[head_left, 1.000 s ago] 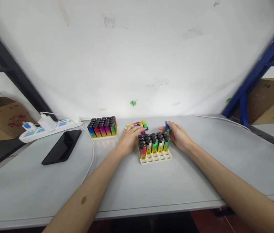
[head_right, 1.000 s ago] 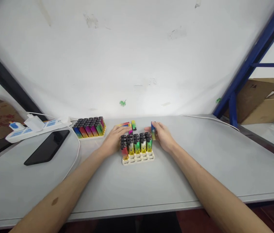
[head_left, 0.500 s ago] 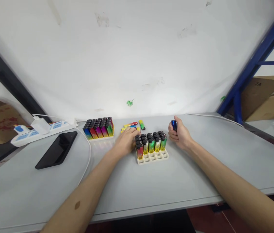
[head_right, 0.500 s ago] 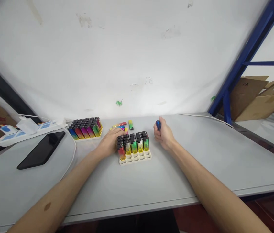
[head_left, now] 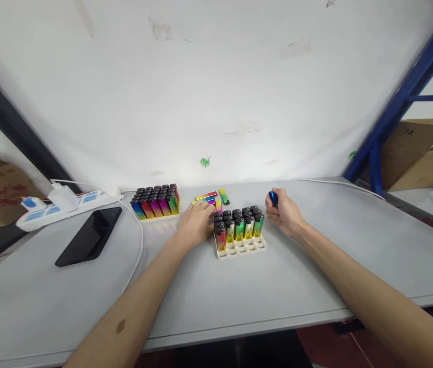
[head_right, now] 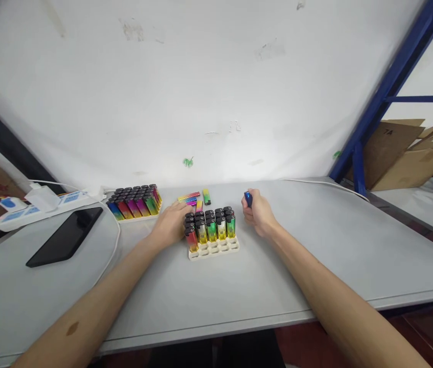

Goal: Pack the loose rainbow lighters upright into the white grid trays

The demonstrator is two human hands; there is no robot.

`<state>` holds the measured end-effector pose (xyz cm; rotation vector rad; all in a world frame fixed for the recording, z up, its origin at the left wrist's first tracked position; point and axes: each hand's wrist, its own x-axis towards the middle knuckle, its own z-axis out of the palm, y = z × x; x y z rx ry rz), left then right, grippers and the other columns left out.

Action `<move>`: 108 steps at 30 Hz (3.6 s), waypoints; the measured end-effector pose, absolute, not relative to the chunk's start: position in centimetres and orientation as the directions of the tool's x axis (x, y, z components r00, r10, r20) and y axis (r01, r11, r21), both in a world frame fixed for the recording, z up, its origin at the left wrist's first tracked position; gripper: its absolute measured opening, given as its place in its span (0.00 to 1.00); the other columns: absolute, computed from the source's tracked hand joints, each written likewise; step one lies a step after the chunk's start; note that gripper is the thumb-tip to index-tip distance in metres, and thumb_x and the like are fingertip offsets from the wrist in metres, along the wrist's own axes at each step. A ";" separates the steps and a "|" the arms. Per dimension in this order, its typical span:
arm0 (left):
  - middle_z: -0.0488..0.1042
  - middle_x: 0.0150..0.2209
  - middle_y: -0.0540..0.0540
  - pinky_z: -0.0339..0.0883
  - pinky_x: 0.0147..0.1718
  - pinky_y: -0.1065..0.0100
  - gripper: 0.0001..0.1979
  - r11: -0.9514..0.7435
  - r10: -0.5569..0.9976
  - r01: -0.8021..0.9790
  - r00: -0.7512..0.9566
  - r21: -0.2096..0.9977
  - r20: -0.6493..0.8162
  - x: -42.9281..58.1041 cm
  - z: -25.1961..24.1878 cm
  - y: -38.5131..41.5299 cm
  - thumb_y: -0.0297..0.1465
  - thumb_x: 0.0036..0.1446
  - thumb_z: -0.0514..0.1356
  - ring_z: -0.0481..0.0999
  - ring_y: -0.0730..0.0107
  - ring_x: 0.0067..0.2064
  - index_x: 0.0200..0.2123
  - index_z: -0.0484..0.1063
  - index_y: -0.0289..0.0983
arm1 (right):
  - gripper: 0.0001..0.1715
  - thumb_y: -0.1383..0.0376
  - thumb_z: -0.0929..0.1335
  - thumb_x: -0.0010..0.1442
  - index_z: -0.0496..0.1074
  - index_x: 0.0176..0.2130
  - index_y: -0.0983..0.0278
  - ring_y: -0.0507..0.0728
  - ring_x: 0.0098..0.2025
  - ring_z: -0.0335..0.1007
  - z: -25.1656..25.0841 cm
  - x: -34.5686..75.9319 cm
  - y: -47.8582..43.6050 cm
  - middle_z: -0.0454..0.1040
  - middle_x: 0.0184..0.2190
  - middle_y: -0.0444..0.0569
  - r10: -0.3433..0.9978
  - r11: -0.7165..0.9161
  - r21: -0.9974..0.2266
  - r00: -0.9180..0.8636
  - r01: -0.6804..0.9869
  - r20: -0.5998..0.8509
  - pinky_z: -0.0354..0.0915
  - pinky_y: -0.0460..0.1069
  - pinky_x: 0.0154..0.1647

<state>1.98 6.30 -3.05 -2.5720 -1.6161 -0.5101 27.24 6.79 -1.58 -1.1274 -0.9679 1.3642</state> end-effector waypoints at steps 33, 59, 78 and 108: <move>0.76 0.39 0.42 0.65 0.38 0.62 0.06 -0.284 0.940 0.879 0.176 0.382 0.292 1.8 -2.0 5.6 0.33 0.53 0.62 0.75 0.56 0.42 0.33 0.68 0.39 | 0.19 0.49 0.67 0.60 0.72 0.33 0.62 0.51 0.25 0.61 -0.8 28.5 5.9 0.66 0.26 0.44 0.989 0.116 -0.989 -0.085 -0.089 0.124 0.59 0.47 0.25; 0.78 0.44 0.49 0.70 0.40 0.67 0.10 -0.442 0.864 0.604 0.087 0.664 0.496 3.0 -1.2 5.0 0.28 0.59 0.60 0.74 0.72 0.35 0.44 0.75 0.40 | 0.07 0.62 0.68 0.62 0.72 0.42 0.60 0.50 0.25 0.73 0.9 24.8 -0.5 0.78 0.25 0.41 0.765 0.639 -0.580 -0.498 0.505 0.409 0.69 0.44 0.25; 0.78 0.45 0.50 0.69 0.38 0.68 0.08 -0.471 0.860 0.557 0.116 0.684 0.497 3.2 -1.2 4.9 0.27 0.59 0.61 0.73 0.74 0.35 0.42 0.75 0.40 | 0.14 0.58 0.63 0.67 0.72 0.47 0.61 0.51 0.23 0.70 0.4 25.3 0.0 0.76 0.25 0.43 0.761 0.649 -0.456 -0.520 0.609 0.388 0.65 0.46 0.25; 0.78 0.33 0.49 0.70 0.39 0.64 0.08 -0.322 0.942 0.354 0.031 0.878 0.333 2.6 -2.0 6.0 0.32 0.58 0.61 0.77 0.69 0.35 0.41 0.72 0.40 | 0.13 0.58 0.64 0.63 0.72 0.43 0.63 0.57 0.37 0.75 -2.2 27.8 6.1 0.79 0.37 0.50 0.928 0.336 -0.751 -0.062 0.569 0.368 0.68 0.52 0.39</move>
